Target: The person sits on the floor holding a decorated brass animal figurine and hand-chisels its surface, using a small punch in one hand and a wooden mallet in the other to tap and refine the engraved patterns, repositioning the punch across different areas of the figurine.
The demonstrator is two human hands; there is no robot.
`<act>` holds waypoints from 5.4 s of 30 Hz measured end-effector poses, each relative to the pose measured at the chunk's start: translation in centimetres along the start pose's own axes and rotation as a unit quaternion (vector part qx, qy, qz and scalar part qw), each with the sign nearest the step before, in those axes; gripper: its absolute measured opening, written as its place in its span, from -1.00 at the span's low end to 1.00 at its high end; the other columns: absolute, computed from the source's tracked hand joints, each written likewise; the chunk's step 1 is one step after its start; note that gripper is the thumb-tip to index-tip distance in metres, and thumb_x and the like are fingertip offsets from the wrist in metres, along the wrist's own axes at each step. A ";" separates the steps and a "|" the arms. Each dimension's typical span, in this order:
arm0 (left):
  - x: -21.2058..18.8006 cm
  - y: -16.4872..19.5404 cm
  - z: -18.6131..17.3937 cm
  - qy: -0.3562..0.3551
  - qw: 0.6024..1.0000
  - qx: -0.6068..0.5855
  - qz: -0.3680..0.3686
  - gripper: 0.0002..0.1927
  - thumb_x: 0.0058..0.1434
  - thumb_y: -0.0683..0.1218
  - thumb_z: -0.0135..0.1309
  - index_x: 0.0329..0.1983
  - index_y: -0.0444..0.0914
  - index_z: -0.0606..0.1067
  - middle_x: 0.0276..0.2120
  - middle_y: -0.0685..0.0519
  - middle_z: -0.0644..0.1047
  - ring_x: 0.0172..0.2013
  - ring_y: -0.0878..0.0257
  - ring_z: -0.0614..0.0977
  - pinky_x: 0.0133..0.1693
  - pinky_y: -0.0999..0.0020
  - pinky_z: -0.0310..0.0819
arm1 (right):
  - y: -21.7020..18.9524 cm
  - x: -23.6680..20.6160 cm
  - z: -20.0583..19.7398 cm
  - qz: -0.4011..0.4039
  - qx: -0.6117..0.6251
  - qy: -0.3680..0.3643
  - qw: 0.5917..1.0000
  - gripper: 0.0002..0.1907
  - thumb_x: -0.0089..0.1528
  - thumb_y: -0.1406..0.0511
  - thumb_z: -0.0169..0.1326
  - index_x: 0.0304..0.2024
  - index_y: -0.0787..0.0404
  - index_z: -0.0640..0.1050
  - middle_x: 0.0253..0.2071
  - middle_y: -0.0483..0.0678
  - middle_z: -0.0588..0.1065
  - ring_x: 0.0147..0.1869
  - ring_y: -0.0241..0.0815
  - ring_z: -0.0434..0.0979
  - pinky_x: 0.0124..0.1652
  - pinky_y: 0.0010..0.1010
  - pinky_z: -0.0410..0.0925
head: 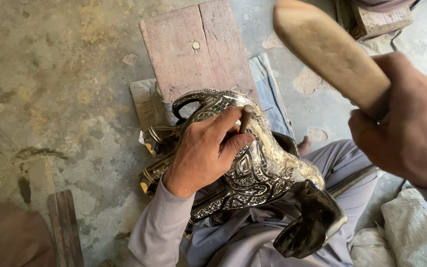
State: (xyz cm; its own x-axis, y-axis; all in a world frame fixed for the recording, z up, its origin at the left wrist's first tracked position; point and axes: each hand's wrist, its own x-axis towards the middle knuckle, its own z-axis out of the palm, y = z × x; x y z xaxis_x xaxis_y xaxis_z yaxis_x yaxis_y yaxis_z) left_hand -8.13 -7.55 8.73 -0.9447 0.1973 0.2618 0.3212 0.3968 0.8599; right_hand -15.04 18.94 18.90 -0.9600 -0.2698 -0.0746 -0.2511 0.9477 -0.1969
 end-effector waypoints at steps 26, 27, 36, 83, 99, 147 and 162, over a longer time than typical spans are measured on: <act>-1.0 0.1 -0.3 0.032 0.999 -0.008 -0.015 -0.61 0.37 0.01 0.20 0.13 -0.28 0.44 -0.31 -0.06 0.61 -0.33 0.12 0.72 -0.32 0.23 0.54 | 0.6 1.5 3.4 -0.131 -0.316 -0.018 0.940 -0.65 0.25 0.31 0.12 0.10 0.08 0.58 -0.31 -0.12 0.58 -0.48 -0.27 0.51 -0.45 -0.43 0.39; -1.1 0.0 -0.3 0.029 0.999 -0.013 -0.015 -0.62 0.38 0.01 0.20 0.12 -0.28 0.44 -0.30 -0.05 0.61 -0.33 0.12 0.72 -0.31 0.24 0.55 | 0.5 1.5 3.3 -0.130 -0.304 -0.001 0.944 -0.62 0.22 0.32 0.14 0.11 0.09 0.58 -0.30 -0.11 0.59 -0.47 -0.27 0.50 -0.43 -0.43 0.38; -1.0 -0.3 -0.2 0.030 0.999 -0.008 0.010 -0.62 0.38 0.01 0.18 0.15 -0.28 0.43 -0.26 -0.06 0.60 -0.32 0.12 0.72 -0.31 0.23 0.55 | 0.9 1.3 1.4 -0.205 -0.153 0.081 0.963 -0.53 0.05 0.52 0.20 0.04 0.29 0.60 -0.25 0.12 0.60 -0.30 0.03 0.62 -0.27 -0.15 0.48; -17.2 -0.6 2.4 0.379 0.889 -0.199 -0.164 -0.84 0.36 -0.26 0.07 -0.08 -0.37 0.35 -0.09 0.04 0.46 -0.21 0.29 0.66 -0.17 0.36 0.70 | 10.9 -11.2 11.4 0.215 0.210 0.080 0.951 -0.56 0.04 0.26 0.34 -0.09 0.34 0.58 -0.32 0.13 0.61 -0.26 0.01 0.62 -0.20 -0.22 0.42; -24.5 4.4 8.7 0.438 0.844 -0.151 -0.271 -0.75 0.31 -0.16 0.08 -0.06 -0.37 0.34 -0.28 -0.04 0.60 -0.29 0.27 0.72 -0.34 0.35 0.73 | 18.6 -19.6 24.8 0.306 0.409 0.125 0.850 -0.60 0.13 0.22 0.37 -0.19 0.44 0.60 -0.39 0.09 0.59 -0.33 -0.17 0.55 -0.28 -0.33 0.40; -4.8 0.1 9.3 0.448 0.868 -0.199 -0.076 -0.80 0.44 -0.16 0.11 -0.08 -0.34 0.34 -0.33 0.07 0.55 -0.39 0.45 0.59 -0.50 0.61 0.44 | 0.5 1.4 0.1 -0.197 -0.194 -0.018 0.961 -0.40 0.22 0.39 0.10 0.35 0.15 0.42 -0.06 -0.01 0.57 -0.32 -0.12 0.59 -0.43 -0.35 0.44; -4.2 -0.2 8.7 0.422 0.896 -0.133 -0.039 -0.88 0.51 -0.17 0.01 -0.08 -0.32 0.35 -0.31 0.07 0.51 -0.31 0.38 0.71 -0.54 0.60 0.43 | -8.9 3.9 -4.7 -0.402 -0.161 -0.021 0.901 -0.44 0.16 0.39 0.09 0.24 0.09 0.40 -0.19 -0.04 0.51 -0.28 -0.25 0.49 -0.29 -0.45 0.40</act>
State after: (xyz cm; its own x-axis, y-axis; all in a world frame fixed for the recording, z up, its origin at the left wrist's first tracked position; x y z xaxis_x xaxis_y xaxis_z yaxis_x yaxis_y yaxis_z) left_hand -3.68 -0.71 3.64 -0.7135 -0.6140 0.3374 0.3308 0.1293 0.9348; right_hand -17.11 10.30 24.99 -0.4473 -0.8915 -0.0721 -0.8931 0.4409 0.0892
